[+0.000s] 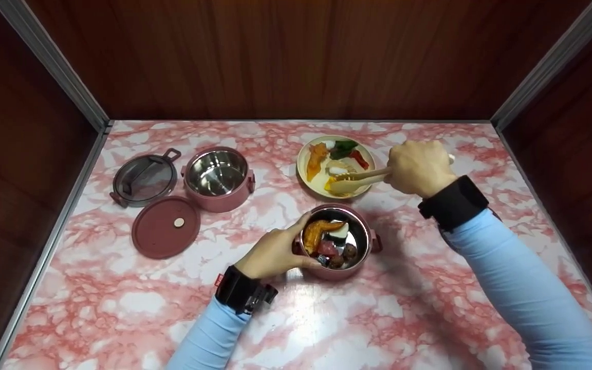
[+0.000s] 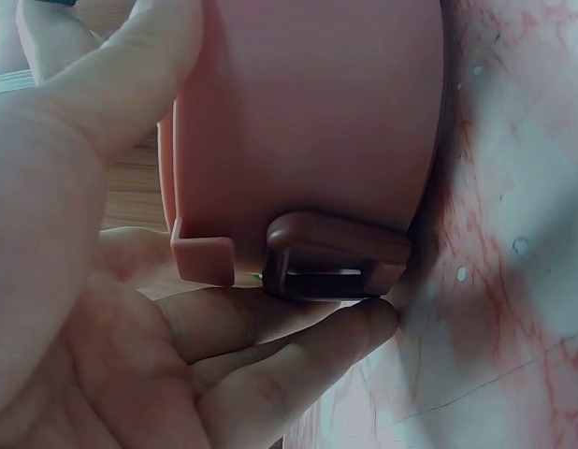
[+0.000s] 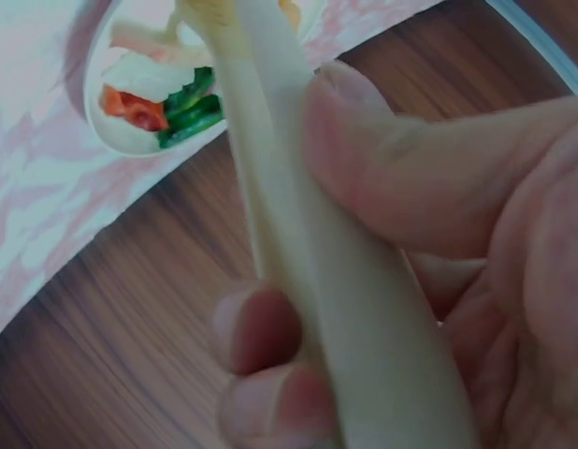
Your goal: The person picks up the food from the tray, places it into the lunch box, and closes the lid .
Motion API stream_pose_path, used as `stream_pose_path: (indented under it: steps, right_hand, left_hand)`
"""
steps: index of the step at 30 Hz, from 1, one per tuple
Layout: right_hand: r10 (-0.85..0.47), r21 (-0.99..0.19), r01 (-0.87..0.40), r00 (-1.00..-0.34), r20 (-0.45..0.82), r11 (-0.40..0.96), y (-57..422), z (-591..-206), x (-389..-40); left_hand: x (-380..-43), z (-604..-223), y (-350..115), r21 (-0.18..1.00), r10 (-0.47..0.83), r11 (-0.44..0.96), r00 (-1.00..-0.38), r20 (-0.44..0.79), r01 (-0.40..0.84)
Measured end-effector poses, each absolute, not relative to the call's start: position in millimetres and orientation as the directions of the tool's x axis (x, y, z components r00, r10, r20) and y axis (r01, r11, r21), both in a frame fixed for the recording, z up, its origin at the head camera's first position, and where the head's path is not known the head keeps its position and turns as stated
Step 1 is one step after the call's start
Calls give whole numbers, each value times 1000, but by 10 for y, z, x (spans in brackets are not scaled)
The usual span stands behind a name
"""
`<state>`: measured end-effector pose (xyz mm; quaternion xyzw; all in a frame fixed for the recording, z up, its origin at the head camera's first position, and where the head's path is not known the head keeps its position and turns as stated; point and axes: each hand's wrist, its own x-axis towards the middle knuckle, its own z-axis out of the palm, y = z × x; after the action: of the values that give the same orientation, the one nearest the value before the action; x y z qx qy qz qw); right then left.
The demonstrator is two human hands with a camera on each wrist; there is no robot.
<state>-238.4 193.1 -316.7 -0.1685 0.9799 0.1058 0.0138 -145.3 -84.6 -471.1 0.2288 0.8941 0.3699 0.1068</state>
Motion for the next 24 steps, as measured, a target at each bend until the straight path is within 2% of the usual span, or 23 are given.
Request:
stream_pose_path:
  steps: [7,10,13,17,20,24]
  right_hand:
    - [-385,225,-385,-922,-46,895,2059,-3056,-2374]
    - [-457,236,-443,-890,3,865,2164,-2914,-2306]
    - [-558,245,-524,-825,92,816,2295,-2742,-2191]
    - [-711,260,-662,-672,209,703,2446,-2565,-2017]
    - [-785,274,-736,-571,240,619,2499,-2527,-1894]
    - [-812,263,-770,-534,235,582,2505,-2612,-1763]
  left_hand:
    - [-1449,-4714,-850,710,487,622,-873,-20,330]
    - [-1450,-4707,-846,710,482,626,-876,-25,324]
    - [-1453,-4700,-837,708,482,629,-876,-32,320]
    - [-1454,-4694,-838,710,487,624,-873,-26,326]
    - [-1450,-4691,-843,709,489,623,-872,-22,331]
    - [-1445,-4690,-845,700,487,634,-873,-31,329]
